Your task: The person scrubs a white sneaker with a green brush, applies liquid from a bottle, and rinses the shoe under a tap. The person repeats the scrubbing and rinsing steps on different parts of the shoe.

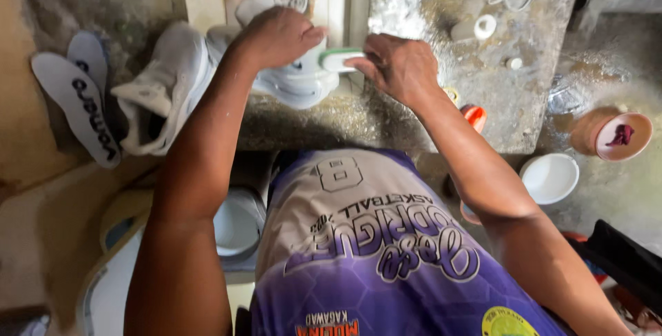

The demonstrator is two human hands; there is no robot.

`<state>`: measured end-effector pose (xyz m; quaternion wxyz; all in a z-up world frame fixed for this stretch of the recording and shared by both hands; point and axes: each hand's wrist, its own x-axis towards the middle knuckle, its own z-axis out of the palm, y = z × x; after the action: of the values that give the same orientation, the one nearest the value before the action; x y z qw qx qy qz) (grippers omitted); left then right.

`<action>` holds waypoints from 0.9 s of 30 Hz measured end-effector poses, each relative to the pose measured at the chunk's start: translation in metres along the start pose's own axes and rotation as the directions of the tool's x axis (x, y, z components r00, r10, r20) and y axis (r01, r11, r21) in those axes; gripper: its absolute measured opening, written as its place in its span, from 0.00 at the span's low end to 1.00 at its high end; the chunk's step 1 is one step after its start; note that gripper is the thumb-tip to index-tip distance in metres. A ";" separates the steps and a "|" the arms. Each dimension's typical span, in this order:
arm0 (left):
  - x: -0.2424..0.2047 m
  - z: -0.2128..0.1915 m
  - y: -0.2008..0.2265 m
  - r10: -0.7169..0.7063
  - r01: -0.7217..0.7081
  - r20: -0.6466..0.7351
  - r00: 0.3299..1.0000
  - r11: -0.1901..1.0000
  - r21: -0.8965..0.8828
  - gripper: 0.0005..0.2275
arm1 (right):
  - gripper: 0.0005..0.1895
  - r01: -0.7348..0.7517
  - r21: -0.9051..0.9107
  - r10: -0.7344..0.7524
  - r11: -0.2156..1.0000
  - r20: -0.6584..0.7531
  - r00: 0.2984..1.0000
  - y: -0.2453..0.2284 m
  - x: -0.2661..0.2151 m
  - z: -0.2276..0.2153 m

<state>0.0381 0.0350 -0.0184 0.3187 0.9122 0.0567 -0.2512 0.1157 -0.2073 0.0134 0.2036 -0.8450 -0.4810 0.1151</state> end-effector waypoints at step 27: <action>0.014 0.005 0.003 0.041 -0.040 0.014 0.999 0.996 -0.079 0.30 | 0.23 -0.113 0.126 0.128 0.986 -0.114 0.985 0.061 -0.034 -0.015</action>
<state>0.0489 0.0289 -0.0269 0.3597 0.8980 0.0456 -0.2493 0.1507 -0.2682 -0.0013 0.2751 -0.8643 -0.4080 0.1039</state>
